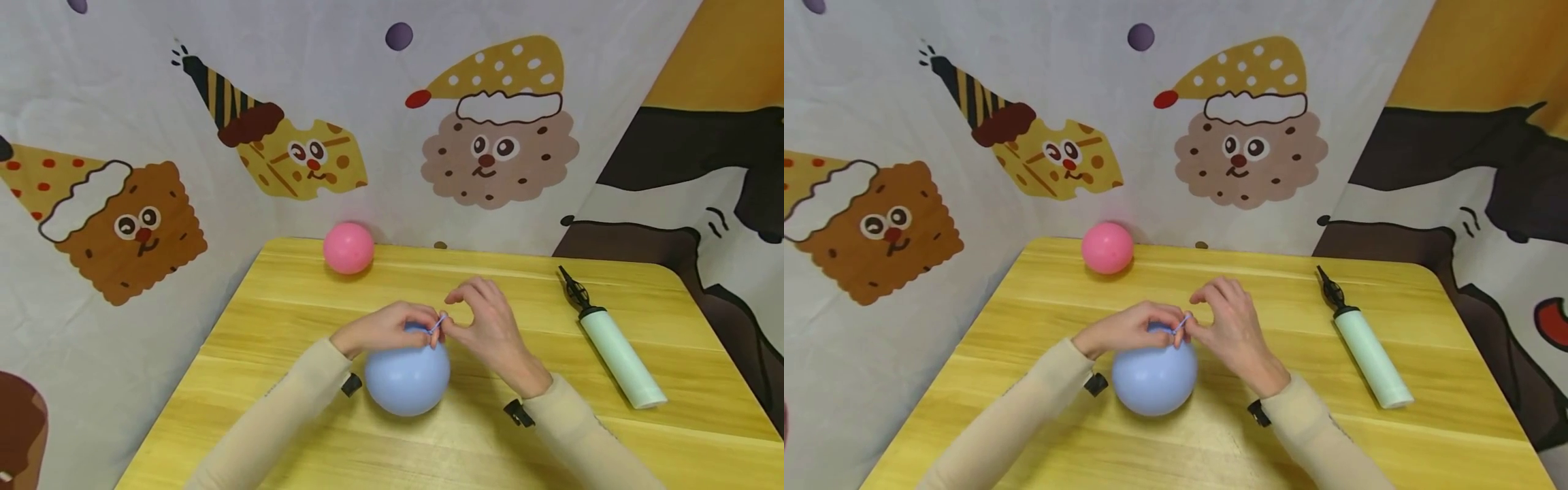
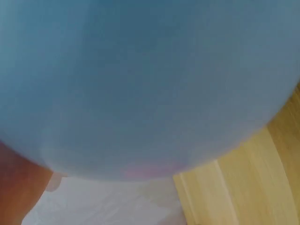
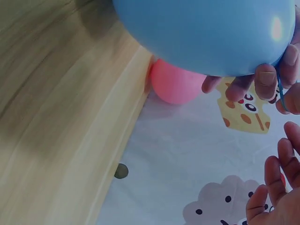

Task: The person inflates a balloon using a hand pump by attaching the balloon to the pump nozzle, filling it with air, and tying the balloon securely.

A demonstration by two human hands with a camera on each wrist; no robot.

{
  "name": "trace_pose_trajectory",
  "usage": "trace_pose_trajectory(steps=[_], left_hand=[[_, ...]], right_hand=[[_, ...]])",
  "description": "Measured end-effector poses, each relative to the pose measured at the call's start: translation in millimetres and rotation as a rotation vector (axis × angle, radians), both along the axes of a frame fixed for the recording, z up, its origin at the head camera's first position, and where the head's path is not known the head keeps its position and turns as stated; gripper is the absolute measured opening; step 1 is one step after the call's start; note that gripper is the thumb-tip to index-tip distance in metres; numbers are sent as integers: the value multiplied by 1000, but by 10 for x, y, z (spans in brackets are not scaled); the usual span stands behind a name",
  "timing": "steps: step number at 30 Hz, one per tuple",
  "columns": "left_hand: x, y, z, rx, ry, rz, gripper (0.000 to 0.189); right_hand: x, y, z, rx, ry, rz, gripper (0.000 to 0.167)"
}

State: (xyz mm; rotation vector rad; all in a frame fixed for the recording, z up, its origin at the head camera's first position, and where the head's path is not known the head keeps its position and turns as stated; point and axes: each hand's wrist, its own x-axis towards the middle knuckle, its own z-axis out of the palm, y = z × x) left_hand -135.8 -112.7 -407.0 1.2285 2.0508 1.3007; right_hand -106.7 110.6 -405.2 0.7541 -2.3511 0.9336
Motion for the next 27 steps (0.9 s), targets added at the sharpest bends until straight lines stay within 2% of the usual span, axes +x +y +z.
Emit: trace_pose_trajectory(steps=[8, 11, 18, 21, 27], left_hand=[[2, 20, -22, 24, -11, 107, 16], [2, 22, -40, 32, -5, 149, 18], [-14, 54, -64, 63, 137, 274, 17], [-12, 78, -75, 64, 174, 300, 17], [-11, 110, -84, 25, 204, 374, 19]], right_hand=[[32, -12, 29, -3, -85, -13, 25], [41, -21, 35, -9, -91, 3, 25], [29, -69, 3, -10, -36, -5, 25], [32, -81, -19, -4, -32, -21, 26], [49, -101, -49, -13, -105, -51, 25]])
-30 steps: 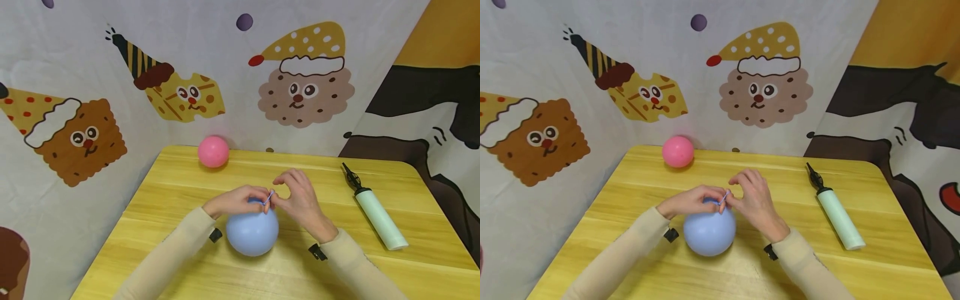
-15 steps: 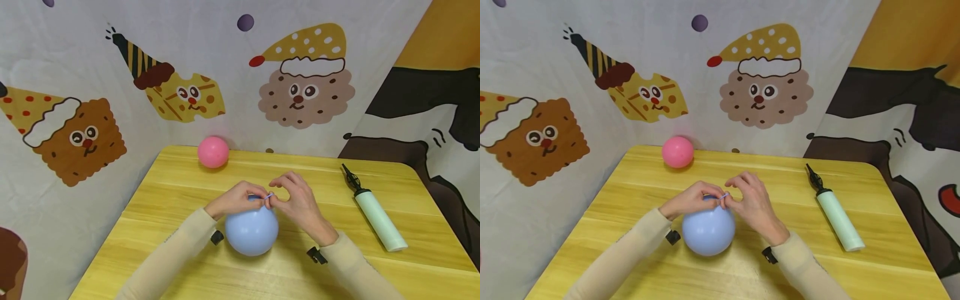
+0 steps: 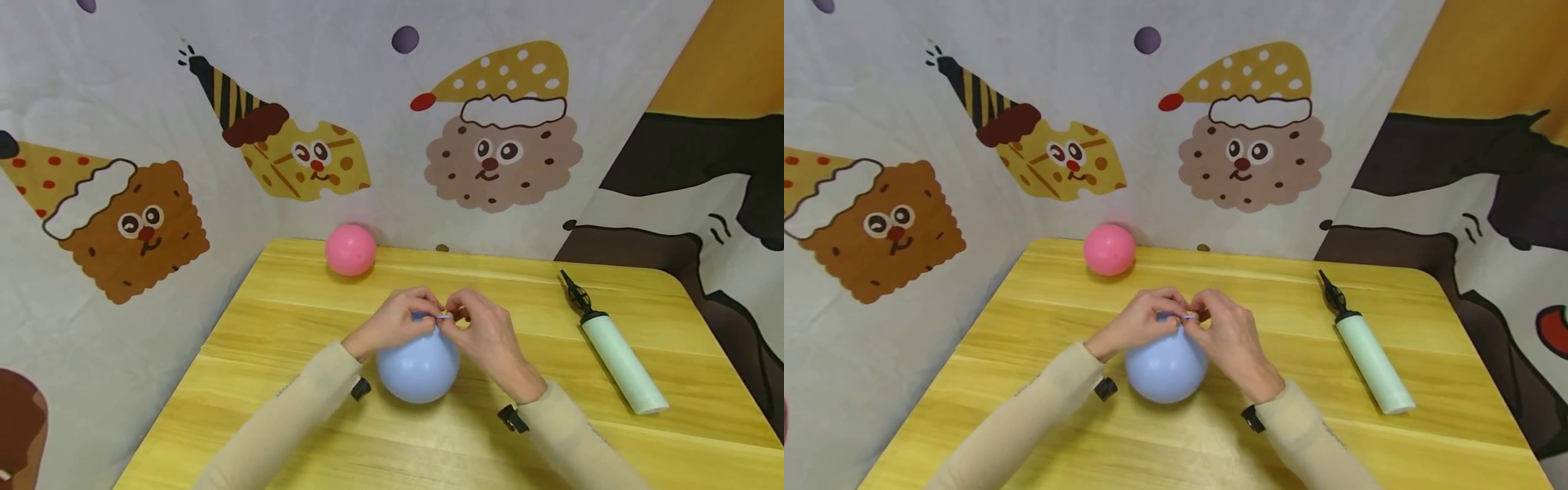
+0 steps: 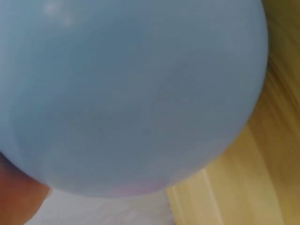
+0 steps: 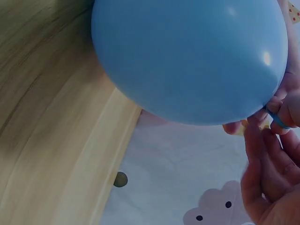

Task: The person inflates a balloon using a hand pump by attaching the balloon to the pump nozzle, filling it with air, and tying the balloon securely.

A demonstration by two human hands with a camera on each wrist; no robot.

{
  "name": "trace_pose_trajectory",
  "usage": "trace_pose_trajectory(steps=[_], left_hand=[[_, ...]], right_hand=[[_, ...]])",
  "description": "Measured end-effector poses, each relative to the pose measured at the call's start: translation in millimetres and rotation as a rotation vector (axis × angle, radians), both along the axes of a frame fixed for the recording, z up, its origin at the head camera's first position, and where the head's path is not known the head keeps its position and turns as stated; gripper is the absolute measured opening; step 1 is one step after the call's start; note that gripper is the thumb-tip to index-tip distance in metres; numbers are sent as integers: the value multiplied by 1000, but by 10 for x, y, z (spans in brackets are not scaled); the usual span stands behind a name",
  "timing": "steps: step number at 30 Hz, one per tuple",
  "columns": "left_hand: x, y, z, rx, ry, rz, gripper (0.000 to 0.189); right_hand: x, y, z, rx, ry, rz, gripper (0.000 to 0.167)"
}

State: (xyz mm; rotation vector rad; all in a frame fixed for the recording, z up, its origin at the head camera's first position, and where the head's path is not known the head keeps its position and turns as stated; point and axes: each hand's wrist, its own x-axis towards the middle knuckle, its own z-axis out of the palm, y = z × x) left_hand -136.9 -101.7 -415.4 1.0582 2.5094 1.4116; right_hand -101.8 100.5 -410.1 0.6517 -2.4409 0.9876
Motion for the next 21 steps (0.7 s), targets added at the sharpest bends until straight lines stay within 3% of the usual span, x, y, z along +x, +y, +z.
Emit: trace_pose_trajectory(steps=[6, 13, 17, 21], left_hand=[[-31, 16, 25, -28, -15, 9, 21], [-91, -66, 41, 40, -212, -182, 24], [-128, -117, 59, 36, -215, -288, 18], [-144, -154, 100, 14, -219, -322, 16]], right_hand=[[21, -7, 1, -32, -99, 13, 23], [2, 40, 49, -149, -207, 83, 22], [-18, 69, 64, -191, -274, 115, 20], [-27, 79, 72, -215, -325, 128, 20]])
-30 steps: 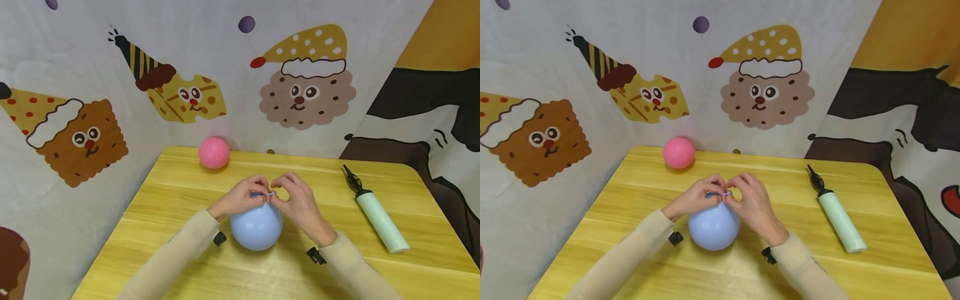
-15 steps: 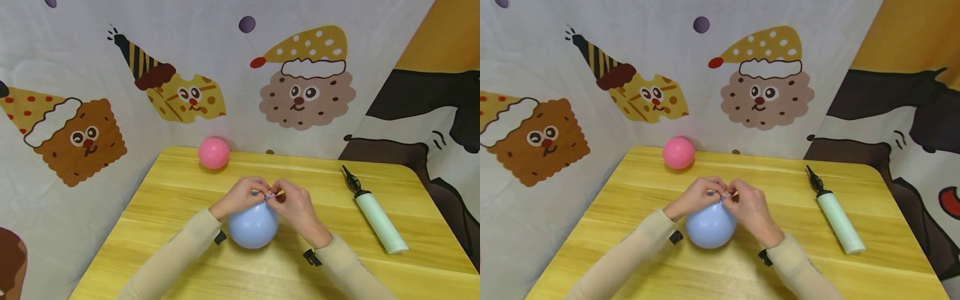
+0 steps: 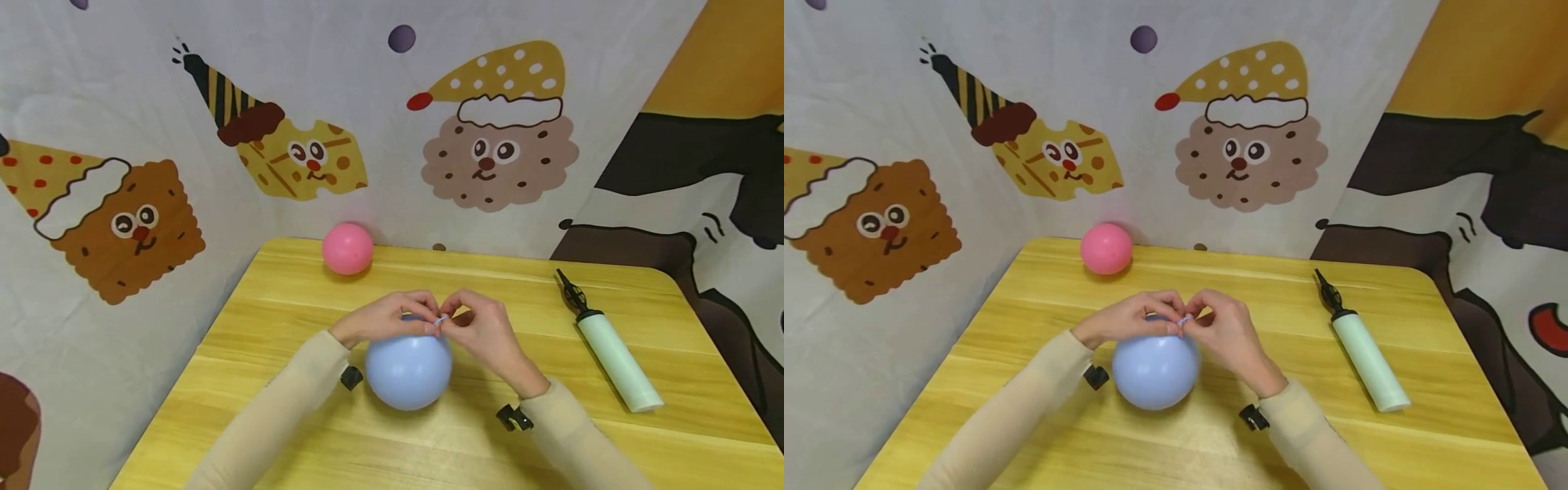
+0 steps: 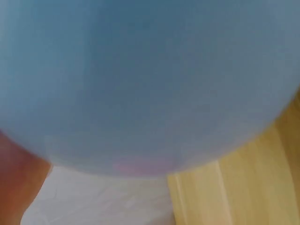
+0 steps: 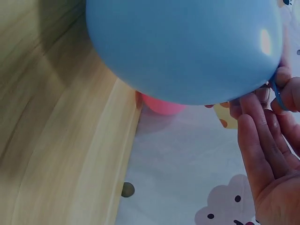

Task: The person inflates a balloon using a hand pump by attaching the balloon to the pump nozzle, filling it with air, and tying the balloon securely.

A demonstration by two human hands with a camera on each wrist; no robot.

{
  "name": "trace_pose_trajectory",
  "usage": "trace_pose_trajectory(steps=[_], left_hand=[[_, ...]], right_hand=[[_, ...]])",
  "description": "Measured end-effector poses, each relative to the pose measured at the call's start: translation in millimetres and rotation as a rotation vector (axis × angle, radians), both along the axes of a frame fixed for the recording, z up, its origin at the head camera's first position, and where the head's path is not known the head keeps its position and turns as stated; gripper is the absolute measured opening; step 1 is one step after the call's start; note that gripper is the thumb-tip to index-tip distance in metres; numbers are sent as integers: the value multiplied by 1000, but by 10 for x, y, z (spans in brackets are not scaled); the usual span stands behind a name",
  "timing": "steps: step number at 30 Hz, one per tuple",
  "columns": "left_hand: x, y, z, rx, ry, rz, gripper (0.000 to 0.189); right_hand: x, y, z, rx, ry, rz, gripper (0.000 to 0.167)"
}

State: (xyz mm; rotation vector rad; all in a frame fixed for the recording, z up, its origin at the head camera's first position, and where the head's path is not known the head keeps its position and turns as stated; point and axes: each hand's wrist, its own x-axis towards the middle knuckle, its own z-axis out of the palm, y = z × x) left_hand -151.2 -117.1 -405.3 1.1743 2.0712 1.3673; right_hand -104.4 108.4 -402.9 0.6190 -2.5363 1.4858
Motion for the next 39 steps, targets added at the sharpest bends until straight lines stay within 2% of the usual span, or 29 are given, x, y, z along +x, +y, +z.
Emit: trace_pose_trajectory(steps=[3, 5, 8, 10, 12, 15, 20, 24, 29, 34, 39], left_hand=[[-1, 4, 47, -22, 70, 7, 15], [-1, 31, 67, -32, 163, 33, 13], [12, 86, 85, -37, 306, 102, 12], [32, 115, 90, -37, 362, 155, 13], [53, 136, 86, -35, 386, 201, 15], [80, 159, 67, -26, 330, 272, 17], [123, 194, 22, 27, 139, 408, 17], [156, 208, -6, 60, 45, 481, 18], [167, 227, -28, 76, -27, 508, 18], [162, 249, -17, 64, -28, 519, 16], [148, 247, -9, 44, -37, 492, 16]], right_hand=[[-4, -4, 13, -3, -13, 0, 18], [-5, -6, 24, 11, 1, -14, 18], [-6, -12, 32, 38, 45, -49, 18], [-5, -21, 35, 54, 73, -74, 18], [-4, -30, 36, 64, 92, -99, 18], [0, -45, 43, 79, 110, -128, 17], [-12, -55, 54, 109, 169, -148, 16], [-25, -59, 54, 120, 206, -150, 16], [-27, -62, 75, 150, 241, -164, 18], [-35, -67, 87, 210, 314, -177, 18], [-29, -66, 90, 262, 340, -194, 19]])
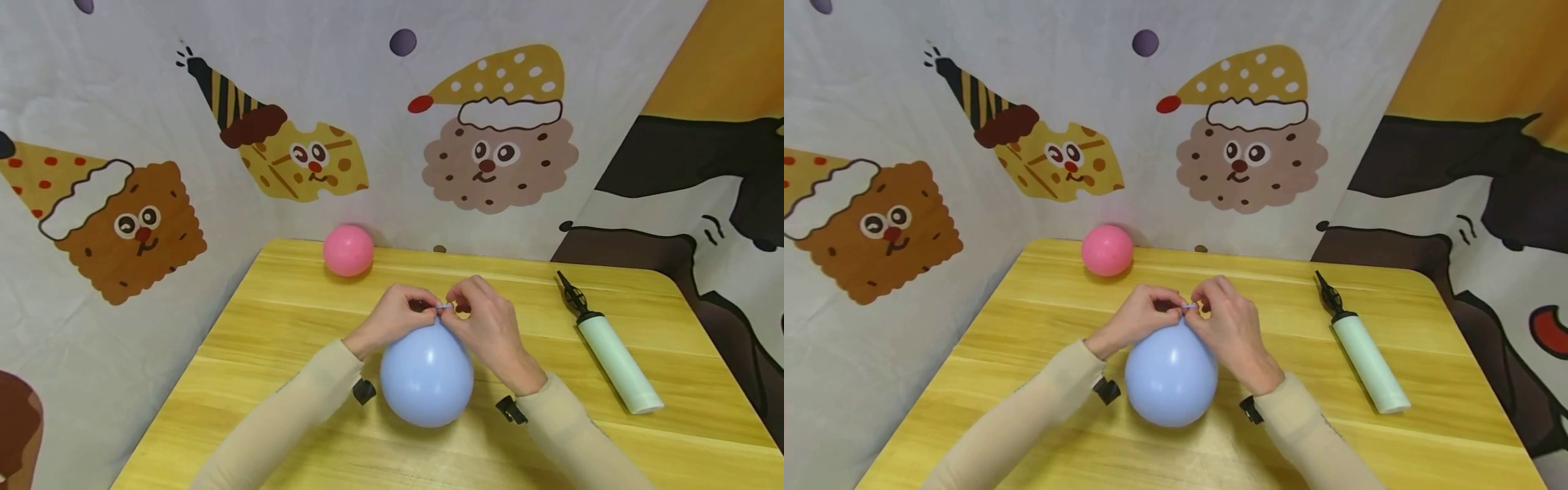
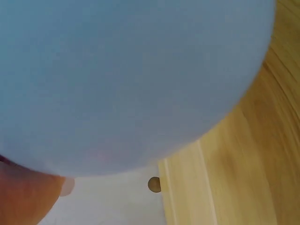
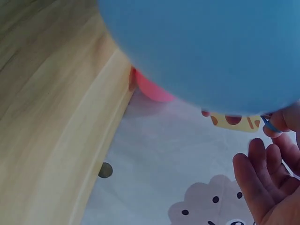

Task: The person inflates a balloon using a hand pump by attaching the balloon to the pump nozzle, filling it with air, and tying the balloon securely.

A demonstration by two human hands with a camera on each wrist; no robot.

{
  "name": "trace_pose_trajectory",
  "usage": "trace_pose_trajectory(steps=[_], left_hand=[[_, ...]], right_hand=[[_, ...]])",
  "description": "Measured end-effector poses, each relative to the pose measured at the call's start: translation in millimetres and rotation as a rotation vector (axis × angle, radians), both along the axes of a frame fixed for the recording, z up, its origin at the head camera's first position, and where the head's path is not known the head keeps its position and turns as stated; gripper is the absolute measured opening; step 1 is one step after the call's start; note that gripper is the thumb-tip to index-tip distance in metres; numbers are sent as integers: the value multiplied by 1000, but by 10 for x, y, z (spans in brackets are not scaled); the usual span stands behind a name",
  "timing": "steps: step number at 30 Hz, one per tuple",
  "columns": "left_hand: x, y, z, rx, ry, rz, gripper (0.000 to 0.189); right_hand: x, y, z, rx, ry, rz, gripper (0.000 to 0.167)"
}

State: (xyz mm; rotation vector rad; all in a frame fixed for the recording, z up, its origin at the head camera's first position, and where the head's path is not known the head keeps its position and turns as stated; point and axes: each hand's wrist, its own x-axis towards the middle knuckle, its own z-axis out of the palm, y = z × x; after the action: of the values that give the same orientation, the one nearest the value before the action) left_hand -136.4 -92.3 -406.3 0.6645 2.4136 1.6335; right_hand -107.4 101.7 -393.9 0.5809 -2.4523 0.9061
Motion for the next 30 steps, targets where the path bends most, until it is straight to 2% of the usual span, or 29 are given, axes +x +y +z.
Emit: trace_pose_trajectory(steps=[9, 13, 16, 21, 24, 27, 30], left_hand=[[-14, 2, 32, 18, -70, -63, 13], [-30, 11, 44, 40, -51, -116, 23], [-41, 14, 54, 1, 36, -144, 25], [-56, 25, 82, -105, 283, -159, 24], [-52, 28, 97, -146, 402, -158, 25], [-42, 25, 93, -173, 473, -155, 27], [-38, 22, 78, -187, 507, -153, 28]], right_hand=[[7, 14, 6, 17, -31, -7, 21], [13, 24, -1, 37, -42, -7, 20], [17, 28, -9, 46, -46, 6, 18], [20, 24, -34, 2, -50, 53, 15], [22, 13, -58, -45, -45, 65, 15], [30, -2, -87, -79, -40, 68, 15], [39, -6, -107, -100, -51, 71, 15]])
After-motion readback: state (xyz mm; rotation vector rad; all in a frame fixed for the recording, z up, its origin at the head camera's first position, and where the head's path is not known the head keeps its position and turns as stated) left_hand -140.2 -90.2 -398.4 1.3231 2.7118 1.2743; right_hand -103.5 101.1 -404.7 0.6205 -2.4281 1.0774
